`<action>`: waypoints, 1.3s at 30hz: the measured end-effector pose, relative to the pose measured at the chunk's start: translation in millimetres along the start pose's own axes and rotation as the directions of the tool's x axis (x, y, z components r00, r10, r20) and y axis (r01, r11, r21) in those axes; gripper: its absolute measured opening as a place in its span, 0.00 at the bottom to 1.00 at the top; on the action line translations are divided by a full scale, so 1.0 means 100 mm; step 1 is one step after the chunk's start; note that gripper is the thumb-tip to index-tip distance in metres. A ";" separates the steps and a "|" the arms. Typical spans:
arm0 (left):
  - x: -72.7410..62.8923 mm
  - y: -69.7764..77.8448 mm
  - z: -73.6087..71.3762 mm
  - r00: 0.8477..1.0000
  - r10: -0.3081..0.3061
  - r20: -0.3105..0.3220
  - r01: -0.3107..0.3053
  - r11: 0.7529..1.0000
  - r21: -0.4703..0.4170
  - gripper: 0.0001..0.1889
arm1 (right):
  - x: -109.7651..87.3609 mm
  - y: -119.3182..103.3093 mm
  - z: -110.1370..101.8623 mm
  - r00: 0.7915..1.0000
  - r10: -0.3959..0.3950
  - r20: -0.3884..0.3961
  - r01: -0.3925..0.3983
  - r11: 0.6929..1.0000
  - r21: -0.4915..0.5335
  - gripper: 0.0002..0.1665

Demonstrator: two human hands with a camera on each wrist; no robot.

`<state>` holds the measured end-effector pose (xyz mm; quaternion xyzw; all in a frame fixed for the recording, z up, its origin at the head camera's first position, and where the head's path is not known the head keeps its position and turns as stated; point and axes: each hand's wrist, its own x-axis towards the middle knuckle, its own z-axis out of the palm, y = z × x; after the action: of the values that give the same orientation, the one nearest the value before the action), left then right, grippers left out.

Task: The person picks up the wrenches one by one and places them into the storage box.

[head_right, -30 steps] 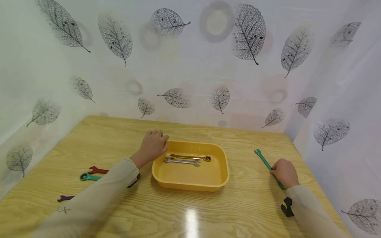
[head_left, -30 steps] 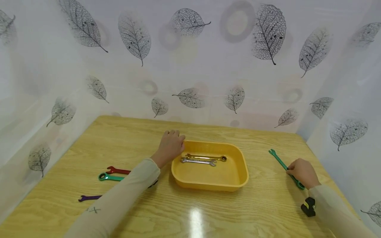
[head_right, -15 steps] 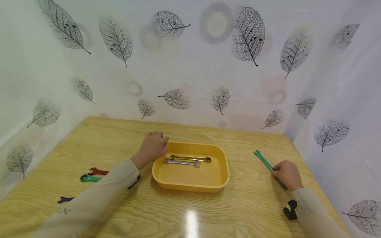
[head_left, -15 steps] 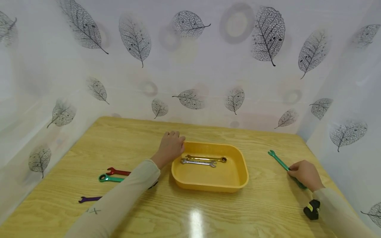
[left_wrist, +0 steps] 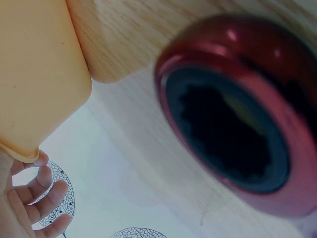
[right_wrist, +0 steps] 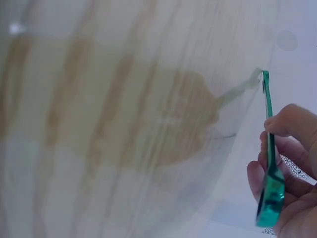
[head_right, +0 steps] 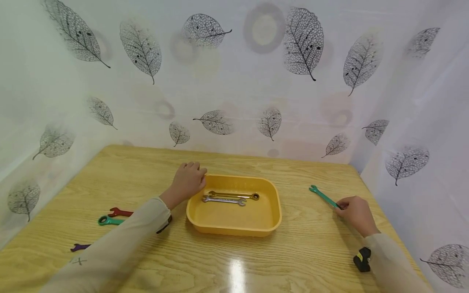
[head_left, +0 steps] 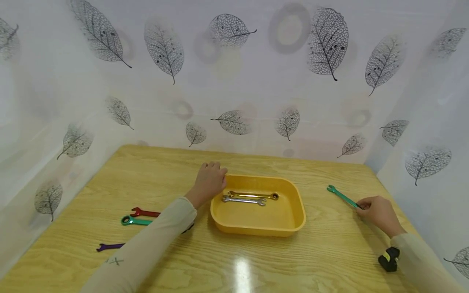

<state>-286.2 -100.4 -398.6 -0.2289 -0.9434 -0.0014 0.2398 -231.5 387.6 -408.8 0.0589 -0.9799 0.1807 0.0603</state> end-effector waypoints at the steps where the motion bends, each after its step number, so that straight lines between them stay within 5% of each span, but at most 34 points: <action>1: 0.00 0.00 0.00 1.000 0.001 -0.006 -0.001 1.000 0.005 0.05 | 0.00 0.00 0.00 1.000 -0.004 0.001 0.004 1.000 0.001 0.10; 17: 0.00 0.00 0.02 1.000 0.001 -0.010 -0.001 1.000 0.018 0.06 | 0.01 0.00 -0.04 0.996 -0.064 -0.059 0.066 0.998 0.022 0.11; 24: -0.01 0.00 0.03 1.000 0.004 -0.014 -0.004 1.000 0.020 0.06 | 0.03 -0.11 -0.15 0.982 -0.134 -0.134 0.138 0.990 0.021 0.08; 39: 0.00 0.00 0.01 1.000 0.002 -0.005 -0.002 1.000 0.021 0.06 | 0.14 -0.43 -0.40 0.951 -0.268 -0.156 0.274 0.961 0.019 0.09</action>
<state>-286.6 -100.3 -399.4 -0.2273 -0.9426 0.0085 0.2446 -235.2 361.1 -354.8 0.1802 -0.9512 0.1945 0.1579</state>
